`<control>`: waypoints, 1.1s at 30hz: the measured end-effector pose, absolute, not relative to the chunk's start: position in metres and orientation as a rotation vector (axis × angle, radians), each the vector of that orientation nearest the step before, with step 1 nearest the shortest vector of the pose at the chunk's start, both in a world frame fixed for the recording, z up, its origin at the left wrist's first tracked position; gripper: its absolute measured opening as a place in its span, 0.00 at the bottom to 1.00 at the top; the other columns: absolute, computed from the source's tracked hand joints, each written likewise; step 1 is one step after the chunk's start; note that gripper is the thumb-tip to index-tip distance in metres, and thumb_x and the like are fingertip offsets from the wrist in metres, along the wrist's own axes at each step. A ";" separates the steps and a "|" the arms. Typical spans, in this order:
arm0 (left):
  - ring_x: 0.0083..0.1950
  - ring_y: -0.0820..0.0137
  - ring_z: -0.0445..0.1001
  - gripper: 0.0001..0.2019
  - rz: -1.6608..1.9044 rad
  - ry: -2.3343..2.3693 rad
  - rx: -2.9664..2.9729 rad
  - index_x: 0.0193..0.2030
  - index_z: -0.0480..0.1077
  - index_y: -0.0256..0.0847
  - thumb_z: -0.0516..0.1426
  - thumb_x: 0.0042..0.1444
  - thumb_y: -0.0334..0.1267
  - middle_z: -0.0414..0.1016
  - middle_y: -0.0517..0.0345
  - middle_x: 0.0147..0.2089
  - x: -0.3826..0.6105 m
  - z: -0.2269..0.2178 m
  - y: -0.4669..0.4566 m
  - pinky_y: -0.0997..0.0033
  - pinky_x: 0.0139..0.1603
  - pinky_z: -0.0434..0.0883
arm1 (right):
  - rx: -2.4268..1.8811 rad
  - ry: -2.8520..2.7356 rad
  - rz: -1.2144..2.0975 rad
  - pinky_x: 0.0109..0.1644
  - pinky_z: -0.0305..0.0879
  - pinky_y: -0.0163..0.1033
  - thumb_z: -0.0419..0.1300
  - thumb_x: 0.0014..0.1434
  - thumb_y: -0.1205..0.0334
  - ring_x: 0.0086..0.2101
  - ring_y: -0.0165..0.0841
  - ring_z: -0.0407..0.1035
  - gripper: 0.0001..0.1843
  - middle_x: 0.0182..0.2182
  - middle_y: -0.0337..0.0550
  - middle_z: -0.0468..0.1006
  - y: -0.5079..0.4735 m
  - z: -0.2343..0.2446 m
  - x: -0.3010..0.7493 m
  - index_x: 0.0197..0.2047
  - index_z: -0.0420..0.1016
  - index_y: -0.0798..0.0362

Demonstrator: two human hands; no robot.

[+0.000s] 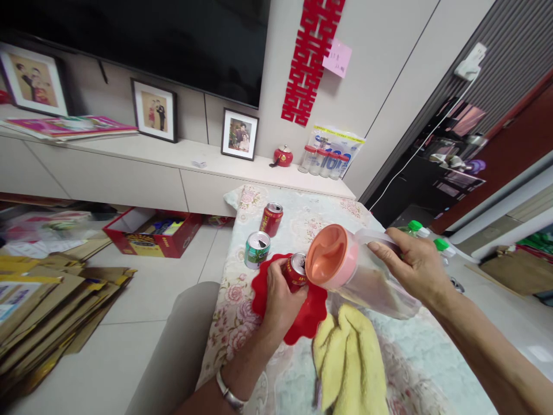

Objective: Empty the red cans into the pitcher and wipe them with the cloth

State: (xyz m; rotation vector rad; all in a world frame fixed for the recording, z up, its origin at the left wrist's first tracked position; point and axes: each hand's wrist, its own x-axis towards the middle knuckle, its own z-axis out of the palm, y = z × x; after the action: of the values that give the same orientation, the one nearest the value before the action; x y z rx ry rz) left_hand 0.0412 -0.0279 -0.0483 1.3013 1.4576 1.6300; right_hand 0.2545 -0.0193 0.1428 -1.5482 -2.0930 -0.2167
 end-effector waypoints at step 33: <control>0.58 0.53 0.73 0.33 1.625 1.458 1.288 0.53 0.63 0.46 0.65 0.42 0.17 0.72 0.52 0.51 0.040 -0.046 -0.028 0.48 0.60 0.73 | -1.527 -2.113 -0.250 0.22 0.53 0.35 0.55 0.64 0.29 0.19 0.29 0.58 0.33 0.17 0.33 0.60 -0.020 0.142 0.254 0.24 0.67 0.50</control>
State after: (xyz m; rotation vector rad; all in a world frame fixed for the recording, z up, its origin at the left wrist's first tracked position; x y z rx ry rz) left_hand 0.0405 -0.0281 -0.0464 1.2883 1.4583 1.6253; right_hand 0.2543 -0.0199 0.1421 -1.5273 -2.1130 -0.2501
